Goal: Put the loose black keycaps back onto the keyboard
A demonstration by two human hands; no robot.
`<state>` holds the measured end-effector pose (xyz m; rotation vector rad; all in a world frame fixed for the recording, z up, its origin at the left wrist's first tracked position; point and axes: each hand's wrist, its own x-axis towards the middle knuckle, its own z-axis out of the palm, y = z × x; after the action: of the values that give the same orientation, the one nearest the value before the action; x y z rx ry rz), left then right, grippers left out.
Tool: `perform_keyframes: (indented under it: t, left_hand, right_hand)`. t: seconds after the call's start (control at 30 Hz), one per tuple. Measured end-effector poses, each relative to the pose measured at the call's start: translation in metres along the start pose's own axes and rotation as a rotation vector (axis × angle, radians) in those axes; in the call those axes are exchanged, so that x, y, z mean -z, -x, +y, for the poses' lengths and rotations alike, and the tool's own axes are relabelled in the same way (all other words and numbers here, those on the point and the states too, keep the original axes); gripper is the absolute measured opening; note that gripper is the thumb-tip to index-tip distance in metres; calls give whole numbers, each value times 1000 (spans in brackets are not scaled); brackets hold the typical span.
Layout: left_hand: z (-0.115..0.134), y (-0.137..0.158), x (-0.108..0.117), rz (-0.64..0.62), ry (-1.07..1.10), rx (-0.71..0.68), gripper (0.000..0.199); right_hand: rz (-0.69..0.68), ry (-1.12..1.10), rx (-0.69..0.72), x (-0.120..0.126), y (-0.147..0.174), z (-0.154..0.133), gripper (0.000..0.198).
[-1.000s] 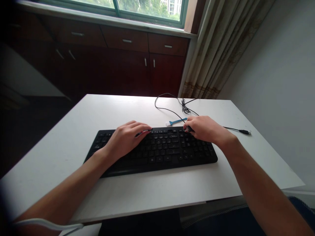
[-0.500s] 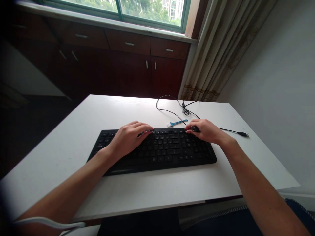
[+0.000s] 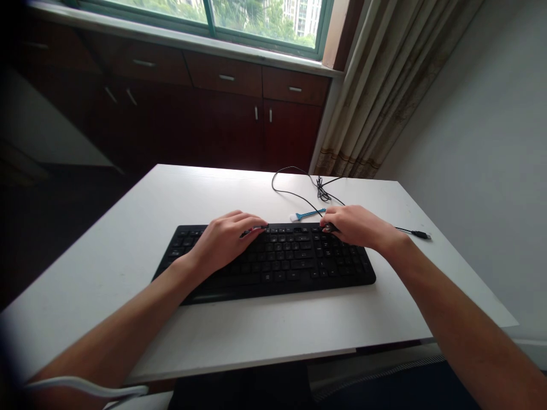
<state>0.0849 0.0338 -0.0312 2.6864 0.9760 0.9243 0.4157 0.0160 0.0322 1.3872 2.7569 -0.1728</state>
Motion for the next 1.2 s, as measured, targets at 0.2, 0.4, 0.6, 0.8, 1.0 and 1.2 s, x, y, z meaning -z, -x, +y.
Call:
perform_keyframes:
  t: [0.2, 0.4, 0.6, 0.8, 1.0, 1.2]
  left_hand:
    - [0, 1, 0, -8, 2, 7, 19]
    - [0, 0, 0, -10, -6, 10, 18]
    - [-1, 0, 0, -2, -9, 3, 18]
    - [0, 0, 0, -3, -4, 14, 18]
    - [1, 0, -1, -4, 1, 14, 18]
    - [4, -2, 0, 18, 116, 78, 16]
  right_hand:
    - [322, -333, -66, 13, 5, -10, 16]
    - [1010, -1386, -109, 4, -26, -37, 59]
    - [1155, -1403, -21, 4, -44, -54, 56]
    - [1102, -1406, -183, -15, -47, -52, 51]
    - [1112, -1367, -197, -14, -50, -51, 53]
    - [1071, -1297, -208, -25, -45, -45, 54]
